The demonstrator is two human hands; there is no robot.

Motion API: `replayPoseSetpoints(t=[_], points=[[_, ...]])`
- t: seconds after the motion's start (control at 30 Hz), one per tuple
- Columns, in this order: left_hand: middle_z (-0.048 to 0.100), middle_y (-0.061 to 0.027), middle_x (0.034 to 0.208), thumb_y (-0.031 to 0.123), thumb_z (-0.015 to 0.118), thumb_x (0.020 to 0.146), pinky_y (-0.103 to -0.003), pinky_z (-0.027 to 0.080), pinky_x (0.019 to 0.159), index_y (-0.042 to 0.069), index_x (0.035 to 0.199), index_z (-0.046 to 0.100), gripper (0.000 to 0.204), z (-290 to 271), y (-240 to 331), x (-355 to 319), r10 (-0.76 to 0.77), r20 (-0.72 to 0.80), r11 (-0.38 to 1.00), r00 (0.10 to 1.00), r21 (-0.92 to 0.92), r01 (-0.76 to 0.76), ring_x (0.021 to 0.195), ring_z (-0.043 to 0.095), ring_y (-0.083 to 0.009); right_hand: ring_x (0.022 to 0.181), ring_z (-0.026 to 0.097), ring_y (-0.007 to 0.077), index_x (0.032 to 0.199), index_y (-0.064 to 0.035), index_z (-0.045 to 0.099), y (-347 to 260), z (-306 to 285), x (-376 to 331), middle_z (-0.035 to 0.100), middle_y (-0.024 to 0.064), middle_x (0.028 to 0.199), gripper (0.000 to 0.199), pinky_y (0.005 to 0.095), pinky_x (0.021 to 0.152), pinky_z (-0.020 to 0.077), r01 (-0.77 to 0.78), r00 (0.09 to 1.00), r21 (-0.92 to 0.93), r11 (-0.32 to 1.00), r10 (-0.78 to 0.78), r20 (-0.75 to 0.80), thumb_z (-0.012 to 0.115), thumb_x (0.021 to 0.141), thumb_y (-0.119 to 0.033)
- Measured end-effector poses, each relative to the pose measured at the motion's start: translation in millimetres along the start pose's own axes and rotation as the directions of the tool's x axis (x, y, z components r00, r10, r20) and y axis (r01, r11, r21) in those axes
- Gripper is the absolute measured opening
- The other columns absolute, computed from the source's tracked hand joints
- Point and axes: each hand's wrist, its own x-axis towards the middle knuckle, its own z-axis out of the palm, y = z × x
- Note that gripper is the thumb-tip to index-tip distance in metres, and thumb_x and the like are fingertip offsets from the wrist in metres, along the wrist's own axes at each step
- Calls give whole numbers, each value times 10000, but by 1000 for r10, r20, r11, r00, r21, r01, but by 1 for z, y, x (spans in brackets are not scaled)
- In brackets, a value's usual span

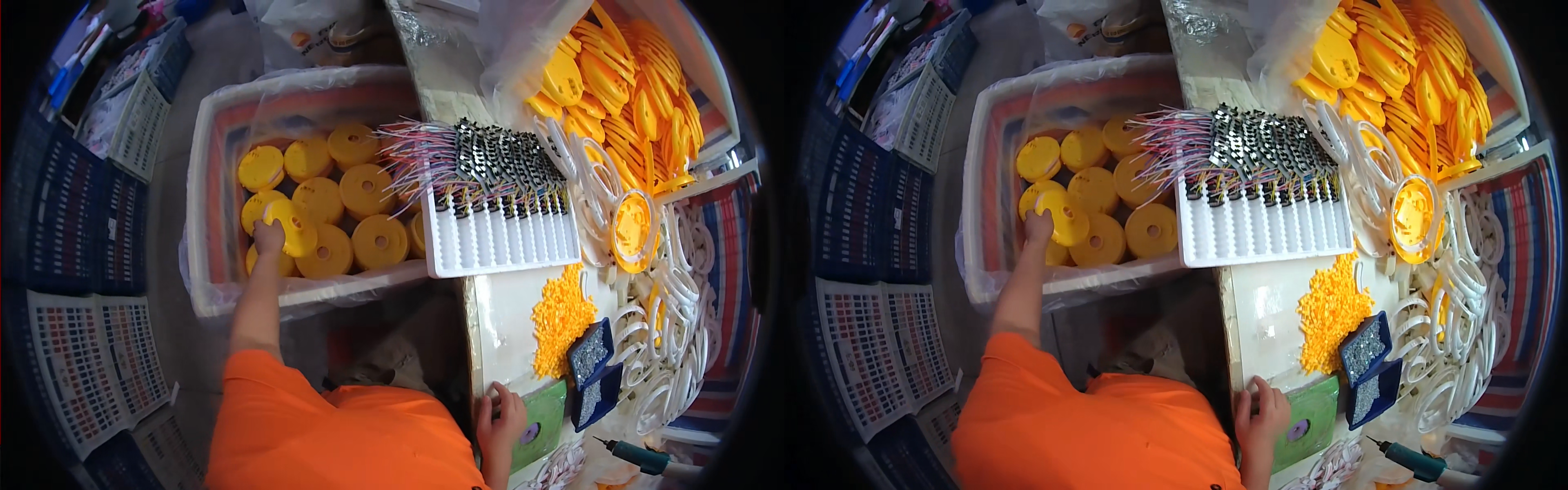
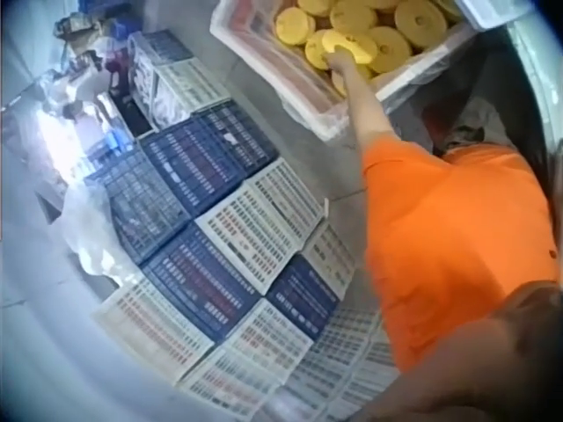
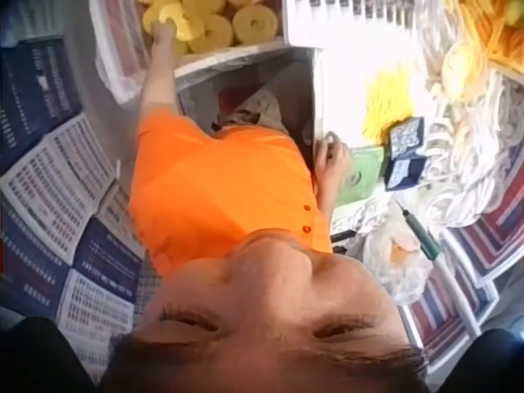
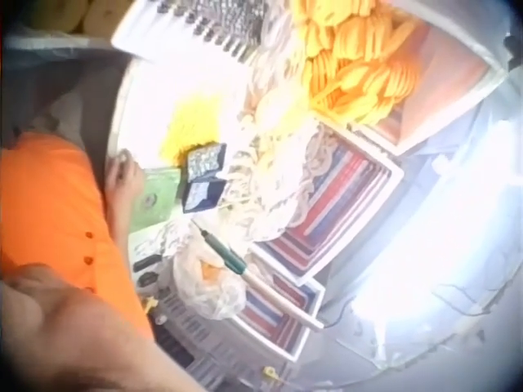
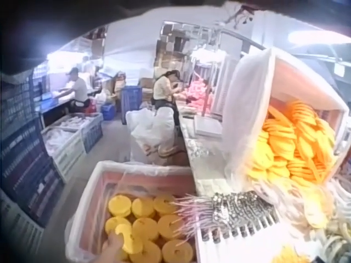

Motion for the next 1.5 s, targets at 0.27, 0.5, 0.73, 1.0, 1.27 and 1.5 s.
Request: replayPoseSetpoints(t=[0.27, 0.5, 0.73, 1.0, 1.27, 1.5], points=[[553, -319, 1345, 261, 631, 970, -508, 483, 1024, -91, 1392, 450, 578, 71, 15, 39, -62, -148, 972, 987, -235, 26, 1233, 558, -476, 638, 588, 278, 1065, -67, 689, -4, 4, 5, 604, 55, 713, 273, 426, 611, 435, -53, 999, -48, 997, 54, 9, 765, 809, -121], [583, -316, 1362, 240, 589, 983, -460, 474, 1041, -84, 1382, 491, 523, 177, -15, 46, 203, 181, 936, 962, -324, -136, 1281, 556, -445, 570, 533, 179, 1073, -23, 671, -1, 5, 3, 552, 41, 657, 284, 326, 551, 407, -182, 983, -82, 980, 183, 8, 775, 816, -86], [652, -255, 1303, 289, 429, 1045, -481, 515, 993, 3, 1271, 646, 424, 176, -134, 146, 406, 542, 528, 736, 518, -673, 1227, 621, -414, 554, 548, 204, 1013, -32, 694, -11, 16, 12, 569, 50, 644, 241, 345, 565, 432, -131, 984, -16, 991, 127, -128, 782, 808, -125], [688, -239, 1117, 214, 718, 881, -446, 523, 905, -42, 1083, 691, 328, 89, 49, 34, 570, -105, 821, 815, 34, -570, 1027, 655, -392, 583, 627, 239, 950, -80, 732, -14, 10, 0, 645, 81, 677, 167, 371, 556, 481, -180, 947, 55, 982, 188, -261, 792, 802, -130], [667, -146, 1090, 67, 527, 947, -356, 518, 900, -58, 1128, 629, 242, -73, 156, -47, 677, -362, 550, 641, -330, -767, 962, 637, -286, 602, 630, 267, 955, -88, 727, -1, -9, -54, 624, 72, 684, 142, 399, 557, 492, 34, 864, 101, 994, 22, -503, 763, 819, -107], [608, -84, 901, -16, 565, 830, -336, 503, 827, -6, 957, 617, 138, -86, 207, -183, 874, -319, 82, 367, -647, -758, 851, 592, -215, 638, 658, 272, 943, -80, 731, 52, -17, -168, 684, 88, 750, 113, 389, 595, 527, -316, 677, 186, 930, 358, -643, 717, 831, -89]])
